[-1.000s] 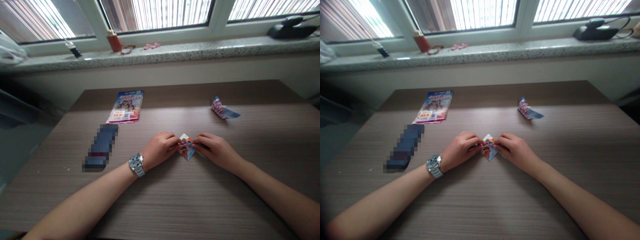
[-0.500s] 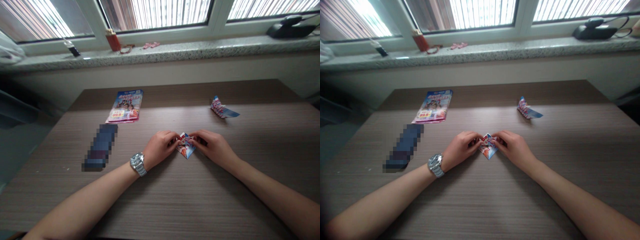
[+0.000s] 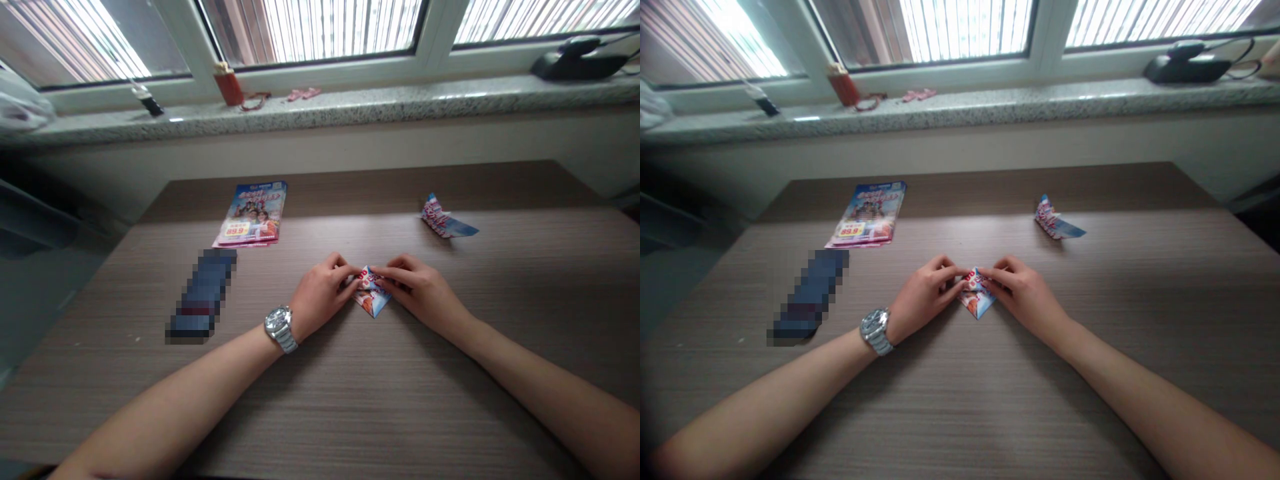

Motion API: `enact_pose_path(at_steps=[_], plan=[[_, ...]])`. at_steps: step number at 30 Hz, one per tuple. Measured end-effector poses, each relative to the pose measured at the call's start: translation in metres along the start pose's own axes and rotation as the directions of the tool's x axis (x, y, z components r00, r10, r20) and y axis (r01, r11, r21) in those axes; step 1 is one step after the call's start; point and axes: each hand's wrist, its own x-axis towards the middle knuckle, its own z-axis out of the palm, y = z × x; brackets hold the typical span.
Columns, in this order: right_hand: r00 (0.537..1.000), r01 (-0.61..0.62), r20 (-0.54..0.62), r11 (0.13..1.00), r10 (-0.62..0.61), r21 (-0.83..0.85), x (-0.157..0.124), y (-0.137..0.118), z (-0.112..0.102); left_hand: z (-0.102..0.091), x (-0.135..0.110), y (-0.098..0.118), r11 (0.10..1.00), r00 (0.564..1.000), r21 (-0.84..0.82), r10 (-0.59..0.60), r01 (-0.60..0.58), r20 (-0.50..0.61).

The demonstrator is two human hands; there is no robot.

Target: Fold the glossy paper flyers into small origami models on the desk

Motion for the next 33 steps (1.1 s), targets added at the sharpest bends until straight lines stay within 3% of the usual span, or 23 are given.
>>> enact_pose_path(at_steps=[6, 19, 26, 33], plan=[[1.000, 0.013, 0.013, 1.000, -0.013, -0.028, 0.000, -0.001, 0.002, 0.000, -0.001, -0.001, 1.000, 1.000, -0.006, 0.014, -0.014, -0.001], [0.990, -0.121, 0.073, 0.992, 0.118, 0.046, -0.001, -0.003, 0.001, 0.000, 0.001, -0.002, 0.985, 1.000, -0.171, 0.003, -0.001, 0.010], [0.979, -0.189, 0.115, 0.965, 0.170, 0.181, 0.002, -0.010, -0.007, -0.007, 0.002, 0.003, 0.972, 1.000, -0.233, -0.003, 0.004, 0.007], [0.952, -0.307, 0.141, 0.847, 0.273, 0.433, -0.003, -0.005, -0.007, -0.008, 0.000, 0.004, 0.922, 0.997, -0.384, 0.071, -0.055, 0.026]])
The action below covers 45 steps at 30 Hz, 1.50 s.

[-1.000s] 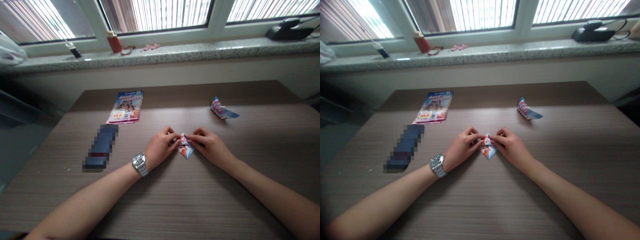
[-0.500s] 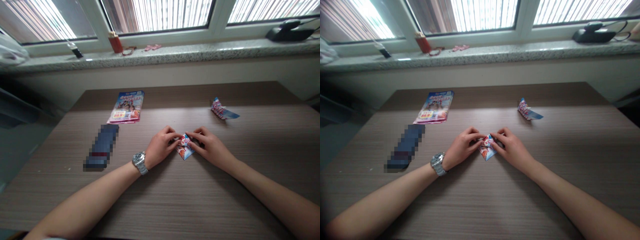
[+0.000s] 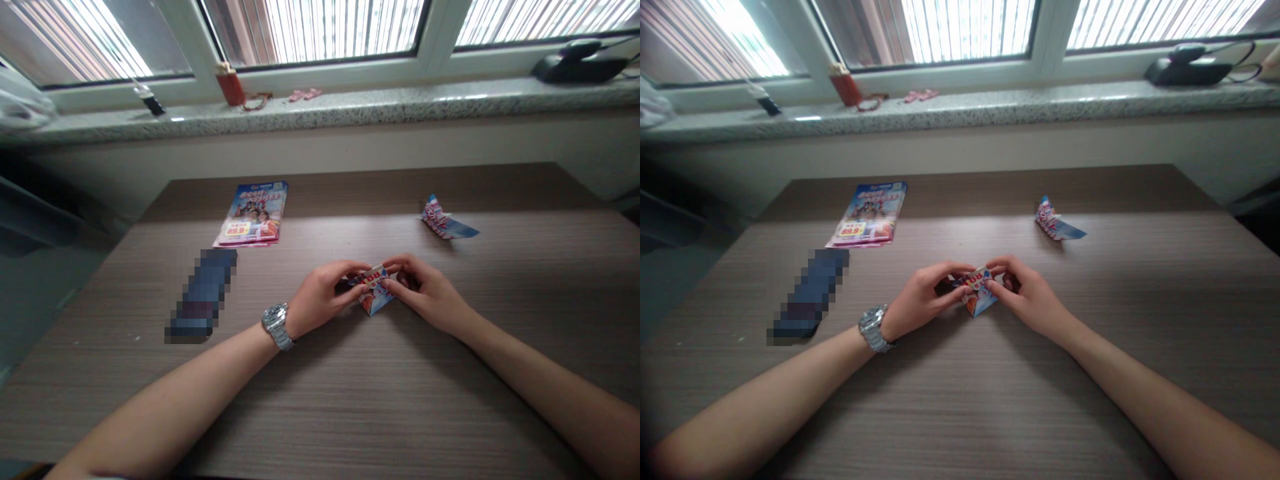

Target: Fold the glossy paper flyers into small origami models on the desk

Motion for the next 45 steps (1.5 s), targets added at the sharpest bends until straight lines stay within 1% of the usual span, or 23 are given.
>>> enact_pose_path(at_steps=[4, 8, 11, 13, 16, 18, 22, 27, 30, 40, 45], plan=[[1.000, -0.028, -0.005, 0.999, 0.028, 0.043, -0.003, 0.000, 0.000, 0.000, -0.001, 0.000, 1.000, 0.999, 0.000, 0.025, -0.025, -0.033], [0.996, -0.083, -0.009, 0.996, 0.084, 0.044, -0.005, -0.006, 0.001, -0.002, 0.000, 0.000, 0.999, 0.999, 0.010, 0.049, -0.049, -0.014], [0.996, -0.093, -0.015, 0.995, 0.093, 0.041, -0.005, -0.009, 0.002, -0.002, 0.000, 0.001, 0.998, 0.998, -0.021, 0.060, -0.060, -0.005], [0.996, -0.083, -0.017, 0.995, 0.084, 0.060, -0.005, -0.009, 0.003, -0.002, 0.000, 0.001, 0.997, 0.999, -0.076, 0.031, -0.032, -0.010], [0.996, -0.084, -0.019, 0.990, 0.087, 0.111, -0.005, -0.008, 0.003, -0.002, -0.001, 0.001, 0.978, 0.998, -0.197, -0.068, 0.064, -0.012], [0.995, -0.093, -0.033, 0.986, 0.099, 0.138, -0.006, -0.007, 0.002, -0.002, -0.001, 0.001, 0.958, 0.994, -0.265, -0.112, 0.108, 0.000], [0.992, -0.106, -0.050, 0.980, 0.115, 0.167, -0.007, -0.008, 0.002, -0.003, -0.001, -0.001, 0.932, 0.988, -0.329, -0.150, 0.150, 0.025], [0.994, -0.089, -0.055, 0.982, 0.100, 0.167, -0.007, -0.007, 0.002, -0.003, 0.000, -0.002, 0.901, 0.982, -0.392, -0.182, 0.185, 0.045], [0.994, -0.078, -0.061, 0.985, 0.089, 0.156, -0.008, -0.008, 0.002, -0.004, 0.001, -0.001, 0.887, 0.979, -0.416, -0.197, 0.199, 0.047], [0.995, -0.067, -0.070, 0.989, 0.077, 0.130, -0.008, -0.012, 0.002, -0.004, 0.001, 0.002, 0.889, 0.973, -0.404, -0.230, 0.216, 0.014], [0.989, -0.078, -0.112, 0.984, 0.097, 0.159, -0.009, -0.011, 0.003, -0.003, 0.001, 0.002, 0.868, 0.967, -0.430, -0.252, 0.247, 0.046]])
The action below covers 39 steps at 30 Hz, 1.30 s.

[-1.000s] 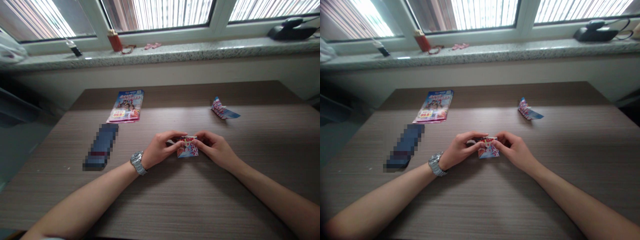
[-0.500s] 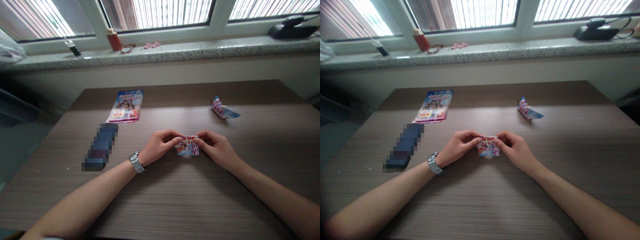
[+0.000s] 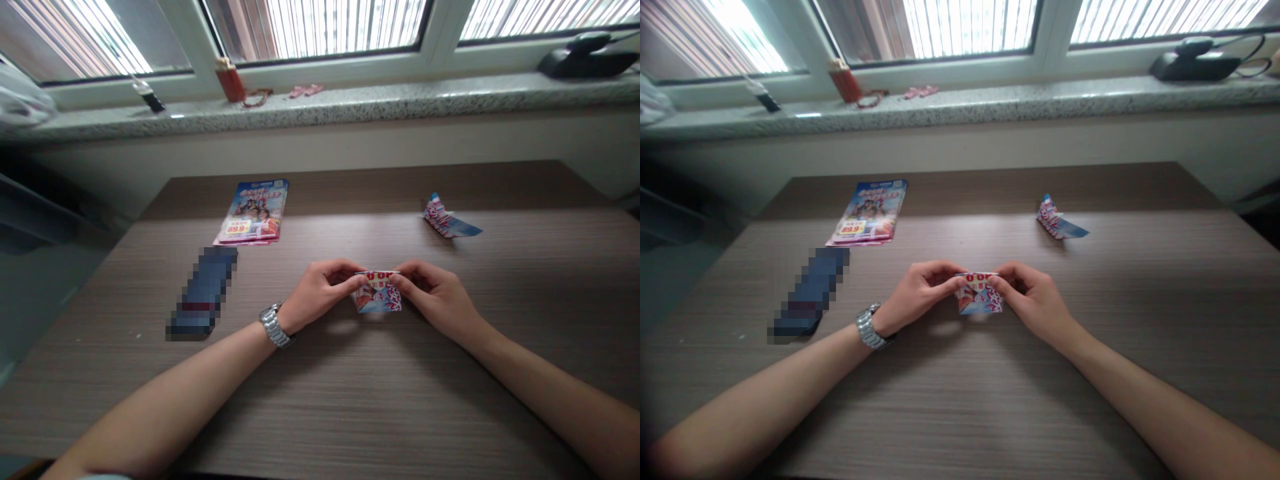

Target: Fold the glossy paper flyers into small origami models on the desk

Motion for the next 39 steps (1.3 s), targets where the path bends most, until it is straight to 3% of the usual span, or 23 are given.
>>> enact_pose_path(at_steps=[28, 39], plan=[[0.999, 0.039, 0.031, 0.997, -0.037, -0.073, -0.0023, -0.0033, 0.0023, -0.0008, 0.0008, -0.0019, 0.999, 1.000, 0.032, 0.022, -0.021, -0.007], [0.999, 0.035, -0.006, 0.997, -0.036, -0.064, -0.0012, -0.0002, 0.0005, -0.0020, 0.0000, 0.0036, 0.996, 0.999, 0.085, 0.036, -0.035, -0.002]])
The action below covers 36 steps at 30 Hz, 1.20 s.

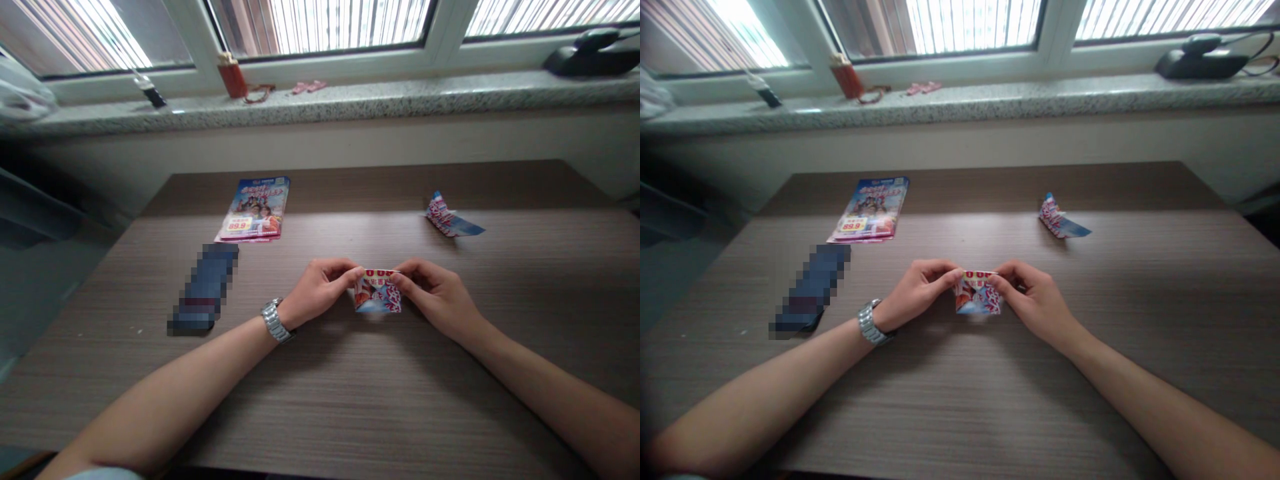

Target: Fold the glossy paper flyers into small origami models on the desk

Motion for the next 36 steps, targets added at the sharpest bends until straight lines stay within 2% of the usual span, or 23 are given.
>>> enact_pose_path(at_steps=[8, 14, 20, 32, 36], plan=[[1.000, -0.031, 0.008, 0.999, 0.030, 0.039, 0.0009, -0.0027, 0.0009, 0.0008, -0.0014, -0.0028, 0.992, 0.999, 0.123, 0.037, -0.035, -0.014], [0.998, -0.031, 0.057, 0.999, 0.029, 0.037, -0.0017, -0.0021, 0.0028, 0.0053, -0.0027, -0.0017, 0.996, 0.999, 0.083, 0.020, -0.023, 0.036], [0.997, -0.020, 0.080, 1.000, 0.020, 0.004, -0.0024, -0.0042, 0.0048, 0.0057, -0.0015, -0.0019, 0.998, 0.999, 0.055, 0.004, -0.006, 0.032], [0.987, 0.000, 0.158, 0.998, 0.009, -0.059, -0.0011, -0.0051, 0.0050, 0.0059, -0.0019, -0.0015, 0.997, 0.998, 0.076, -0.003, -0.002, 0.069], [0.989, 0.022, 0.146, 0.998, -0.014, -0.051, -0.0012, -0.0078, 0.0042, 0.0059, -0.0018, -0.0009, 0.997, 0.997, 0.075, 0.003, -0.009, 0.080]])
